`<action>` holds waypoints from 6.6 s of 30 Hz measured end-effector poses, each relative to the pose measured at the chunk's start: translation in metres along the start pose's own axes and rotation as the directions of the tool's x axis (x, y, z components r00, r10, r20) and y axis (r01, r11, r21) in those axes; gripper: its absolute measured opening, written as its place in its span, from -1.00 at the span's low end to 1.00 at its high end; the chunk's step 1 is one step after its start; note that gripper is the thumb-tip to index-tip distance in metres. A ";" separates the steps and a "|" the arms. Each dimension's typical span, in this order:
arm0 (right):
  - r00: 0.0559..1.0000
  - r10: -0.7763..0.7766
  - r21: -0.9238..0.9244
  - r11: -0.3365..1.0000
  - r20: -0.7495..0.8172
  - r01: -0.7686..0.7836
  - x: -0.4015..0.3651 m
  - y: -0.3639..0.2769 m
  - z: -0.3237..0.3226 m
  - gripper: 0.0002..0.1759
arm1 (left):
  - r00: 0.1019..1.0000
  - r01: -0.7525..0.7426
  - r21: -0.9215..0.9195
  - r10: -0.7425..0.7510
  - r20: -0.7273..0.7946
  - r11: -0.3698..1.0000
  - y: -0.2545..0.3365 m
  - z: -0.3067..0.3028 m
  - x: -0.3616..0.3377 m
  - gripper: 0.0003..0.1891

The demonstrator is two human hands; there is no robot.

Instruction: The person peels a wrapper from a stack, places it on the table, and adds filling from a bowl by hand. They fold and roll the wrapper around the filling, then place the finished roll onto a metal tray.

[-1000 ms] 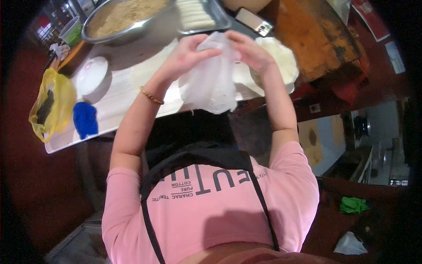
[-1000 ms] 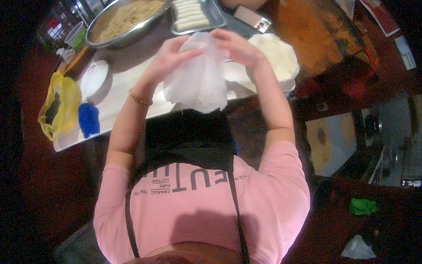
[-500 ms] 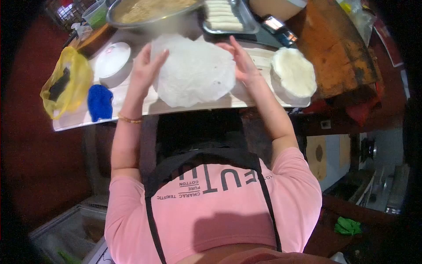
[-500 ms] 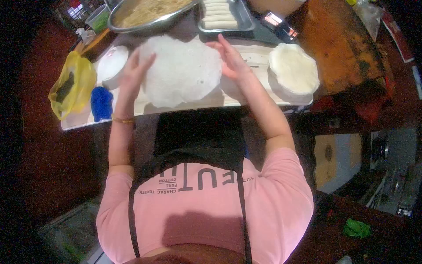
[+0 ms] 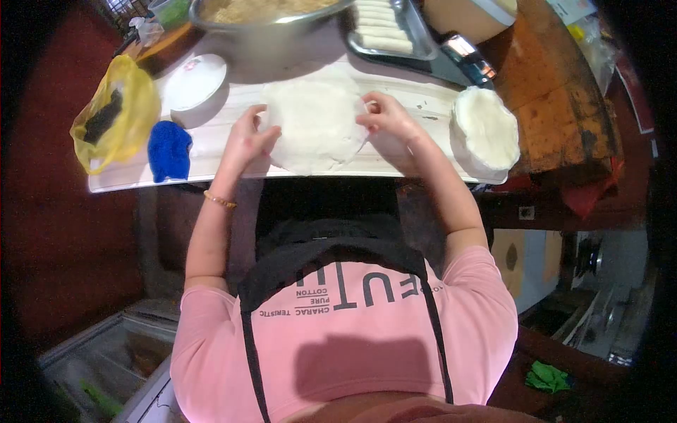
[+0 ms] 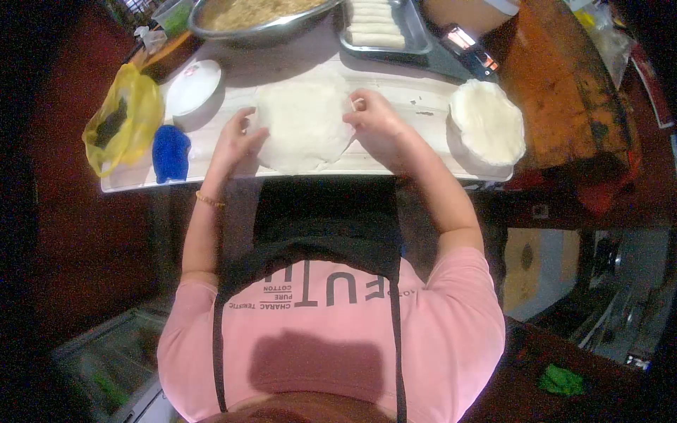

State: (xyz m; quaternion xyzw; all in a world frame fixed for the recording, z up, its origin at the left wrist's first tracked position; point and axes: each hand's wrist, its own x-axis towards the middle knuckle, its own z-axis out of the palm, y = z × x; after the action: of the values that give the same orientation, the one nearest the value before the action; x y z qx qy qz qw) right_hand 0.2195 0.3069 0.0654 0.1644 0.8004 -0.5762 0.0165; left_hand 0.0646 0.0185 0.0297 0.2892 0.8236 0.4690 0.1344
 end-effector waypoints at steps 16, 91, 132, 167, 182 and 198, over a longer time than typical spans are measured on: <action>0.914 -0.309 -0.619 0.781 -0.263 0.086 0.029 -0.044 -0.054 -0.61 | 0.970 -0.072 0.382 0.153 -0.187 0.921 0.019 -0.019 0.035 -0.44; 0.715 -0.444 -0.585 0.414 0.539 0.698 0.150 -0.236 -0.003 -0.61 | 0.941 -0.293 0.191 0.318 -0.115 0.937 -0.002 -0.017 0.092 -0.68; 0.817 -0.479 -0.633 0.533 0.320 0.561 0.044 -0.033 0.012 -0.51 | 0.952 -0.195 0.047 0.177 0.248 0.980 0.078 0.025 0.021 -0.46; 0.565 -0.822 -0.710 0.358 0.067 0.606 0.143 -0.150 0.014 -0.80 | 0.780 -0.617 0.065 0.621 -0.076 0.784 0.035 0.016 0.041 -0.77; 0.875 -0.402 -0.823 0.375 0.270 0.427 0.327 -0.140 0.036 -0.84 | 0.826 -0.561 -0.045 0.555 -0.101 0.827 0.024 0.010 0.038 -0.60; 0.856 -0.260 -0.847 0.186 0.447 0.498 0.345 -0.153 0.027 -0.87 | 0.884 -0.460 -0.160 0.434 -0.171 0.873 0.029 0.009 0.035 -0.67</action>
State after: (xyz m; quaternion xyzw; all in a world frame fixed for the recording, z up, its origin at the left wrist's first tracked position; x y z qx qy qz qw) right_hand -0.1540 0.3228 0.1225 -0.1414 0.9888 0.0097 0.0472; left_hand 0.0509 0.0575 0.0513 0.4262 0.6907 0.5842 -0.0039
